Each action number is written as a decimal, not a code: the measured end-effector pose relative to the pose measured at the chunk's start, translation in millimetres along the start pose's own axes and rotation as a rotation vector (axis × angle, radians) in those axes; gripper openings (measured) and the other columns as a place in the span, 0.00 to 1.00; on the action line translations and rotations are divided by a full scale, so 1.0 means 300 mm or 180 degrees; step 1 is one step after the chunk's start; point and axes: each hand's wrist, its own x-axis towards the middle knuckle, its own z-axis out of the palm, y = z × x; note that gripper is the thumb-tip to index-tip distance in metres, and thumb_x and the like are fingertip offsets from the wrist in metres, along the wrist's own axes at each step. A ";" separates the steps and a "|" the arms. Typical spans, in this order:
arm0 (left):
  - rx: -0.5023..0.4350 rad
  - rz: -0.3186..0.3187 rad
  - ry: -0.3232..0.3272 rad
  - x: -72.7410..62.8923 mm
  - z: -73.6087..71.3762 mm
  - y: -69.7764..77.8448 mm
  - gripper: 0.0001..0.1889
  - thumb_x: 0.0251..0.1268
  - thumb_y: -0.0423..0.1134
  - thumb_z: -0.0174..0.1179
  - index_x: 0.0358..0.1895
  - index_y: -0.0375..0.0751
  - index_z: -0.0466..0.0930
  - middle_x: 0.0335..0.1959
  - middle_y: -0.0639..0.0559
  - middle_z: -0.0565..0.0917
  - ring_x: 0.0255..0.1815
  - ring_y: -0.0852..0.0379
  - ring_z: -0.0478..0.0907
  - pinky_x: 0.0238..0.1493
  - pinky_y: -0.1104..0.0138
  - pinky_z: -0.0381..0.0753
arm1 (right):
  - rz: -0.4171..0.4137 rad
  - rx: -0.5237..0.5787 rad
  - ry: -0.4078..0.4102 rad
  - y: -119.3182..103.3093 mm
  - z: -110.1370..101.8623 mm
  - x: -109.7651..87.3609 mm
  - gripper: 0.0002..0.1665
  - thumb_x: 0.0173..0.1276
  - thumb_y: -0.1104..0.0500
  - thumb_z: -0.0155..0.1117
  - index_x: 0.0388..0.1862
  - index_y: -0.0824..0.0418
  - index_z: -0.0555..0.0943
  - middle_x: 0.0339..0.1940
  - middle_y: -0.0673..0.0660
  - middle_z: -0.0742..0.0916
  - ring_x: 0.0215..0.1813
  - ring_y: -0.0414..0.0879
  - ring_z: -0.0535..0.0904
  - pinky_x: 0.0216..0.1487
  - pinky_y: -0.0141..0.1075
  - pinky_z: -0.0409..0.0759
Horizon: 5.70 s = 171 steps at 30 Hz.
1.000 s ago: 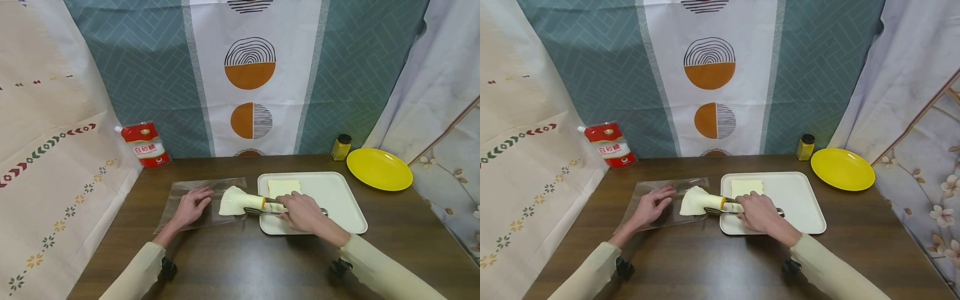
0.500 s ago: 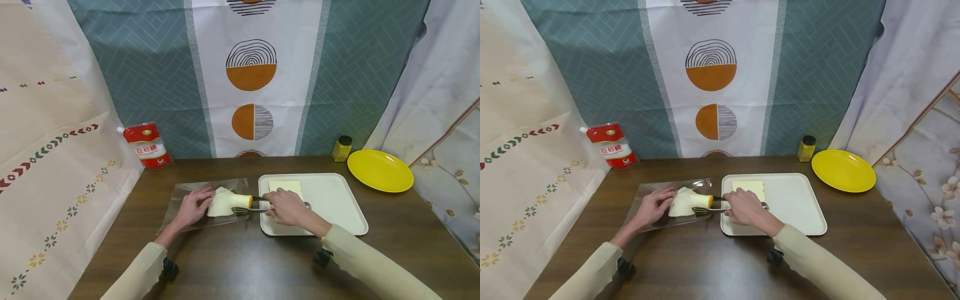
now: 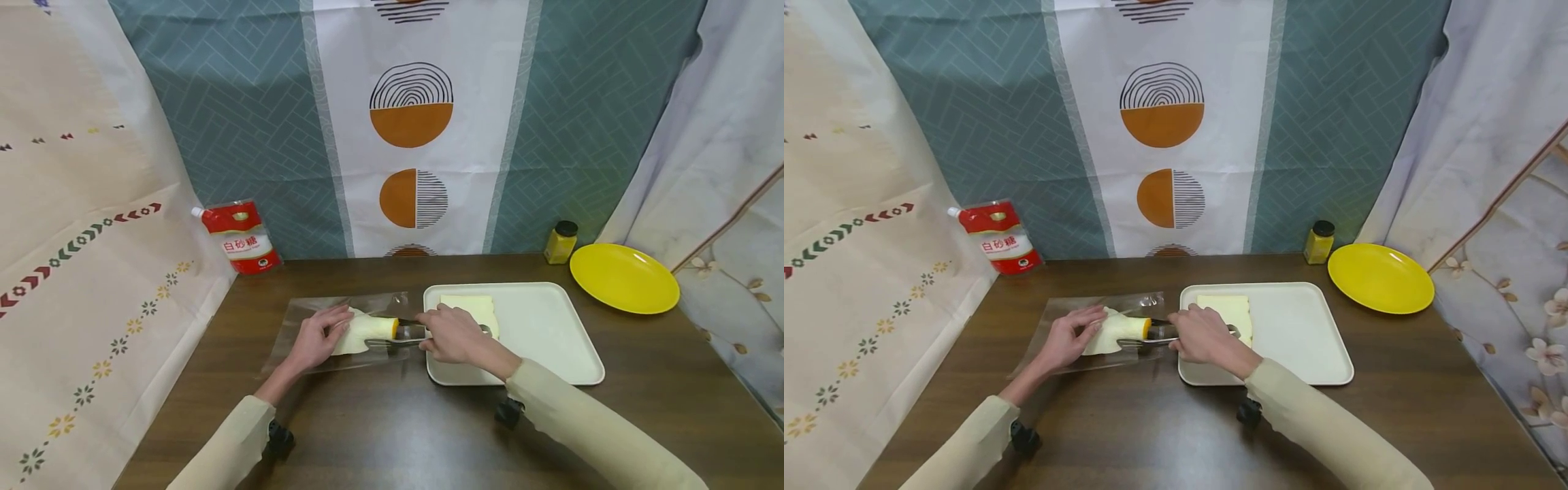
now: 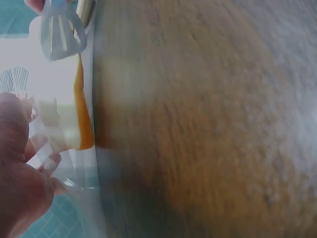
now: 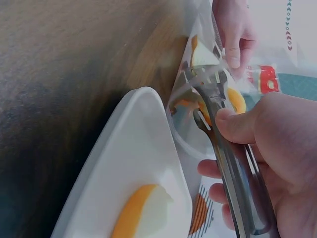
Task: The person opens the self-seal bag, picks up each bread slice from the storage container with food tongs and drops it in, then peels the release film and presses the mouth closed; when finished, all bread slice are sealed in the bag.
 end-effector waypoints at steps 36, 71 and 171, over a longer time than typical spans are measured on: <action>-0.0255 -0.0211 0.0082 0.018 -0.004 0.024 0.11 0.65 0.27 0.65 0.50 0.33 0.87 0.55 0.39 0.83 0.61 0.38 0.77 0.60 0.42 0.71 | -0.0047 0.0034 -0.0083 -0.024 0.004 0.086 0.28 0.64 0.48 0.71 0.60 0.60 0.81 0.45 0.55 0.88 0.39 0.53 0.78 0.32 0.47 0.80; -0.0066 -0.0163 -0.0251 0.020 0.009 0.025 0.12 0.65 0.28 0.66 0.52 0.33 0.87 0.53 0.42 0.85 0.56 0.43 0.81 0.52 0.48 0.80 | -0.0025 0.0113 -0.0258 -0.030 0.005 0.098 0.31 0.66 0.44 0.70 0.60 0.61 0.81 0.48 0.56 0.87 0.43 0.54 0.80 0.36 0.49 0.81; -0.0323 -0.0349 0.0869 0.043 0.040 0.054 0.05 0.64 0.25 0.65 0.40 0.31 0.89 0.48 0.40 0.87 0.54 0.42 0.83 0.57 0.50 0.76 | -0.0179 0.0454 -0.0718 -0.059 0.001 0.264 0.37 0.61 0.38 0.73 0.57 0.64 0.79 0.40 0.54 0.86 0.41 0.49 0.81 0.42 0.44 0.79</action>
